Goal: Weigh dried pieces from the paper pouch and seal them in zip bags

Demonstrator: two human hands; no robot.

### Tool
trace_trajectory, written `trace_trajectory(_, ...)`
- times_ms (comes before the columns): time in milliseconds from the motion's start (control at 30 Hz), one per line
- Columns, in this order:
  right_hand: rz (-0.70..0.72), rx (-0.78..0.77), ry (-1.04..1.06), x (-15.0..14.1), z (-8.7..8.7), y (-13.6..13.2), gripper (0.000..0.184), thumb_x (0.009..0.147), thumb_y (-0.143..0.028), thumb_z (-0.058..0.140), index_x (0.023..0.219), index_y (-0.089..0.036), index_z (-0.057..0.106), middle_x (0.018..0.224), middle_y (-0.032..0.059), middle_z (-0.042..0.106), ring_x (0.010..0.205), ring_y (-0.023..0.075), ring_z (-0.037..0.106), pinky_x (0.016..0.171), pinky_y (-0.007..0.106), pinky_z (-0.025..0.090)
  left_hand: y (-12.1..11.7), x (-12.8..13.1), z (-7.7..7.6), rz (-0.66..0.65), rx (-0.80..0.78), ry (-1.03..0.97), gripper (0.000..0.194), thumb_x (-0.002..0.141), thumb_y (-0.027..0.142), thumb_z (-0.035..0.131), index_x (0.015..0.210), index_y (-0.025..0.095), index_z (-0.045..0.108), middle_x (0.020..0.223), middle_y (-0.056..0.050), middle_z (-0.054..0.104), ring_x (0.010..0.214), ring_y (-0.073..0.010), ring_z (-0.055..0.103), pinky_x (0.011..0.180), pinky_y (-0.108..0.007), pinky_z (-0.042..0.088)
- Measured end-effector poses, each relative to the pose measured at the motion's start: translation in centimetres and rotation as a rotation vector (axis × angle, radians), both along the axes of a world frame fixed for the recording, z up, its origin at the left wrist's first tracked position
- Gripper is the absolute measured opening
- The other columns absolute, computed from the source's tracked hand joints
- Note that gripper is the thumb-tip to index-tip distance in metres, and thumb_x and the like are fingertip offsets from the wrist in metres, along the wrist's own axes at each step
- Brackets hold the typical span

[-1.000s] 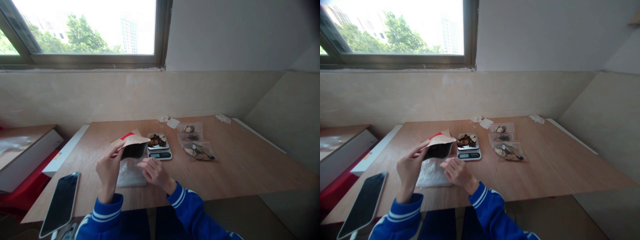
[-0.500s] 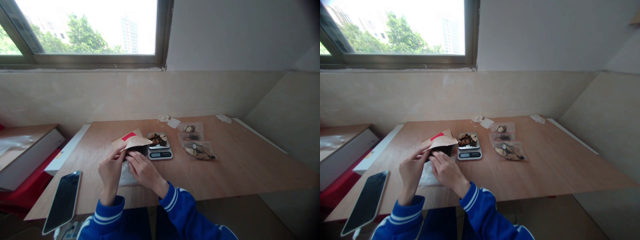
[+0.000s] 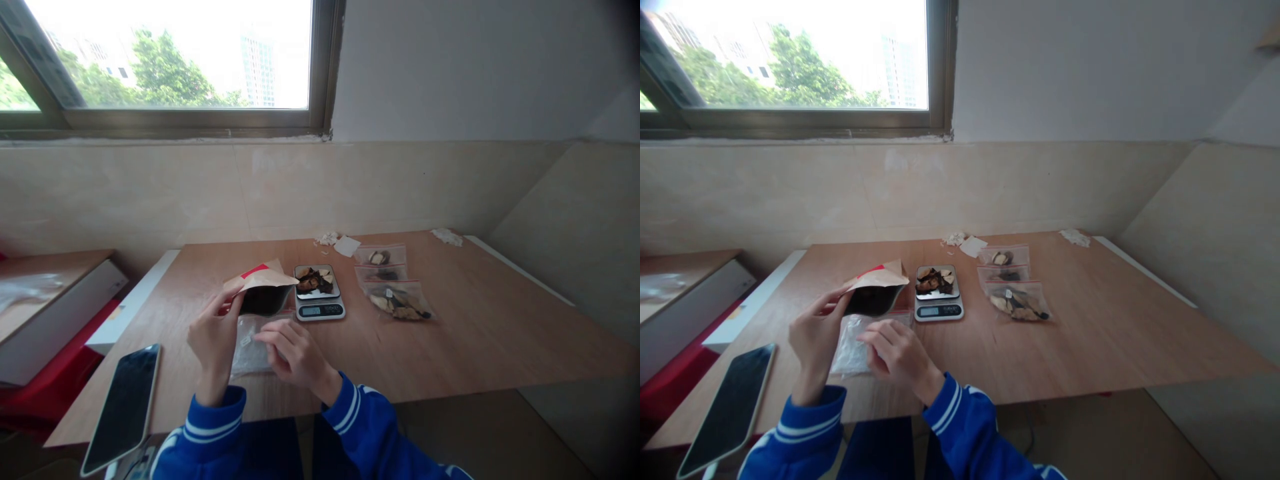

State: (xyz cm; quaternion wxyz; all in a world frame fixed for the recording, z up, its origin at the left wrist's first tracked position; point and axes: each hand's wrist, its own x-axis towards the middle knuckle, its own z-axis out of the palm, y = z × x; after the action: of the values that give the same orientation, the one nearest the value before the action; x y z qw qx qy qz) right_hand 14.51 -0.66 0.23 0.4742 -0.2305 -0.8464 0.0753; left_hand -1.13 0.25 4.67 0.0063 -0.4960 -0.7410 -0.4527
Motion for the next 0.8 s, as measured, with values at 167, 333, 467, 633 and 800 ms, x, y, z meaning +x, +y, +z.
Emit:
trace_trajectory(167, -0.072, -0.078, -0.028, 0.2, -2.4, -0.3, 0.026, 0.086, -0.01, 0.043, 0.103, -0.019, 0.06, 0.091, 0.0069, 0.064, 0.088, 0.0189, 0.06, 0.079, 0.032, 0.053, 2.8, -0.7, 2.5, -0.047, 0.209, 0.024, 0.024, 0.084, 0.042, 0.058, 0.098, 0.027, 0.072, 0.093, -0.001, 0.071, 0.082, -0.0168, 0.064, 0.072, -0.027, 0.045)
trace_trajectory(333, -0.279, -0.254, -0.25, -0.4, -4.8, 1.0, 0.033, 0.085, -0.013, 0.051, 0.118, -0.015, 0.056, 0.123, 0.014, 0.056, 0.115, 0.0271, 0.052, 0.097, 0.045, 0.047, 6.7, -2.4, 3.6, -0.109, 0.357, -0.003, 0.033, 0.087, 0.034, 0.053, 0.113, 0.015, 0.061, 0.111, -0.01, 0.063, 0.102, -0.0213, 0.059, 0.094, -0.036, 0.045)
trace_trajectory(467, -0.356, -0.296, -0.355, -1.3, -5.8, 2.9, 0.042, 0.086, -0.019, 0.055, 0.127, -0.012, 0.049, 0.133, 0.0176, 0.05, 0.123, 0.0296, 0.045, 0.102, 0.048, 0.041, 7.7, -3.1, 2.6, -0.104, 0.419, 0.031, 0.047, 0.085, 0.03, 0.057, 0.127, 0.012, 0.048, 0.129, -0.016, 0.049, 0.125, -0.0265, 0.044, 0.106, -0.043, 0.036)
trace_trajectory(633, -0.374, -0.359, -0.512, -2.6, -5.4, 4.8, 0.026, 0.086, -0.021, 0.057, 0.111, -0.012, 0.058, 0.109, 0.0146, 0.06, 0.104, 0.027, 0.052, 0.092, 0.043, 0.044, 6.8, -2.5, -1.1, -0.155, 0.336, -0.118, 0.061, 0.082, 0.032, 0.059, 0.134, 0.014, 0.034, 0.137, -0.019, 0.036, 0.107, -0.0226, 0.056, 0.096, -0.043, 0.047)
trace_trajectory(800, -0.428, -0.38, -0.569, -3.2, -4.9, 5.1, 0.016, 0.087, -0.015, 0.052, 0.101, -0.014, 0.061, 0.104, 0.0138, 0.063, 0.101, 0.0278, 0.053, 0.09, 0.043, 0.042, 4.9, -0.8, -6.0, -0.217, 0.187, -0.178, 0.043, 0.083, 0.034, 0.055, 0.121, 0.014, 0.044, 0.127, -0.017, 0.041, 0.095, -0.0205, 0.058, 0.083, -0.042, 0.052)
